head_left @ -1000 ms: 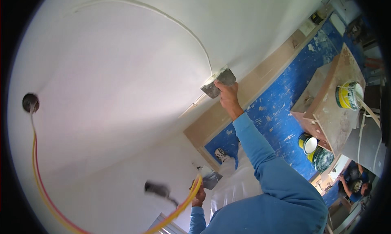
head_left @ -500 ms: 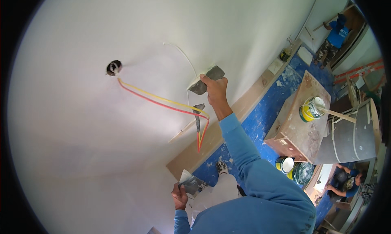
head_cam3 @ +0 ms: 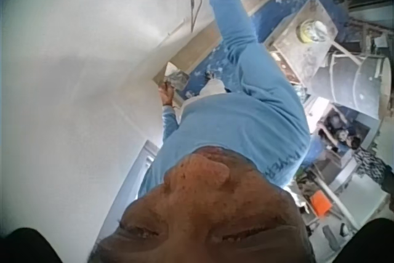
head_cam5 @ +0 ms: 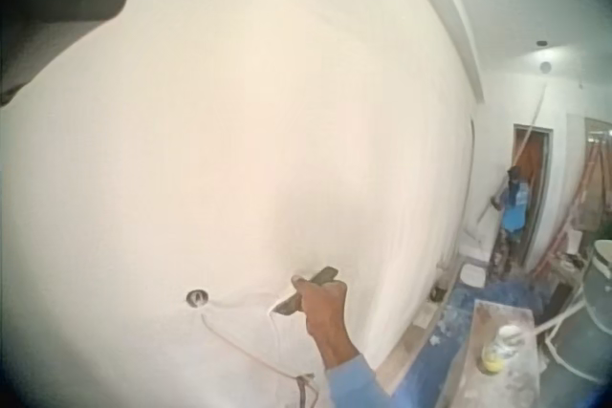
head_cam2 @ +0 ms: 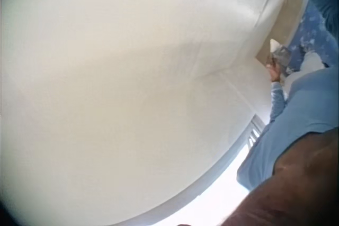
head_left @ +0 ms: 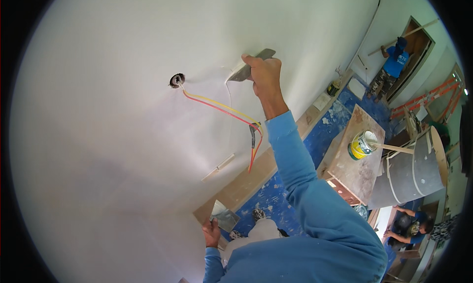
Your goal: The person applies plaster to a ceiling using two spatulas, taking plaster from a bucket and smoothing it over cracks and holes.
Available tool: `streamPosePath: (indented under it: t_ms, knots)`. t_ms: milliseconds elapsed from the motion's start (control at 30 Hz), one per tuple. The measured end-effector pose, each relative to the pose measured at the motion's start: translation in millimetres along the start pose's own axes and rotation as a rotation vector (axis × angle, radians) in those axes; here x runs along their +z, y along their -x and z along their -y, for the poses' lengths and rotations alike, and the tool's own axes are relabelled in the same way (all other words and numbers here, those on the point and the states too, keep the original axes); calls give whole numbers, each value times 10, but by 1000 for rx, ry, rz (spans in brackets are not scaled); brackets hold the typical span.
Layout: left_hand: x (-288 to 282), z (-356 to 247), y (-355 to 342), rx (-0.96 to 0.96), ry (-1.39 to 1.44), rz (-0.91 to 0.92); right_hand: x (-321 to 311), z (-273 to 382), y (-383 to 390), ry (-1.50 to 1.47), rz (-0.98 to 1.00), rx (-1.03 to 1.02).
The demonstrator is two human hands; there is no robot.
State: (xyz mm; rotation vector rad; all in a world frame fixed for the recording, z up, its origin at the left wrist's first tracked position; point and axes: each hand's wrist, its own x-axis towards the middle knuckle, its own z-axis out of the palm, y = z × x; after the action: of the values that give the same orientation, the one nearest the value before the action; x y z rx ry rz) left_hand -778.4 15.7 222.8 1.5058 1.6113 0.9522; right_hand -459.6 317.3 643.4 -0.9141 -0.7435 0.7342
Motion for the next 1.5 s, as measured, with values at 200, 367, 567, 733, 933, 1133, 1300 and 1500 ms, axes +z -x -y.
streamPosePath:
  t_ms: [200,367,567,733,933,1133,1300,1500]
  knots:
    - [-54,-794,-82,-167,362,-48,251,434,106,166,72,-217]
    - [-183,-1162,-341,-276,380,72,139,594,256,406,225,-290]
    - [121,-1149,-498,-534,1022,200,-1460,-410,560,23,53,-99]
    - [559,-1088,-690,-759,1209,342,-2403,-1126,1621,477,374,218]
    - [1162,-1675,-983,-900,1109,541,-2677,-949,2042,503,705,30]
    - [1587,-2021,-1046,-789,1152,577,-3054,-645,1828,493,695,28]
    - [1949,-2451,-1186,-624,1098,613,-3266,-671,1722,766,632,-50]
    - [2168,-2862,-1258,-444,1091,571,-3551,-919,1599,1036,439,-84]
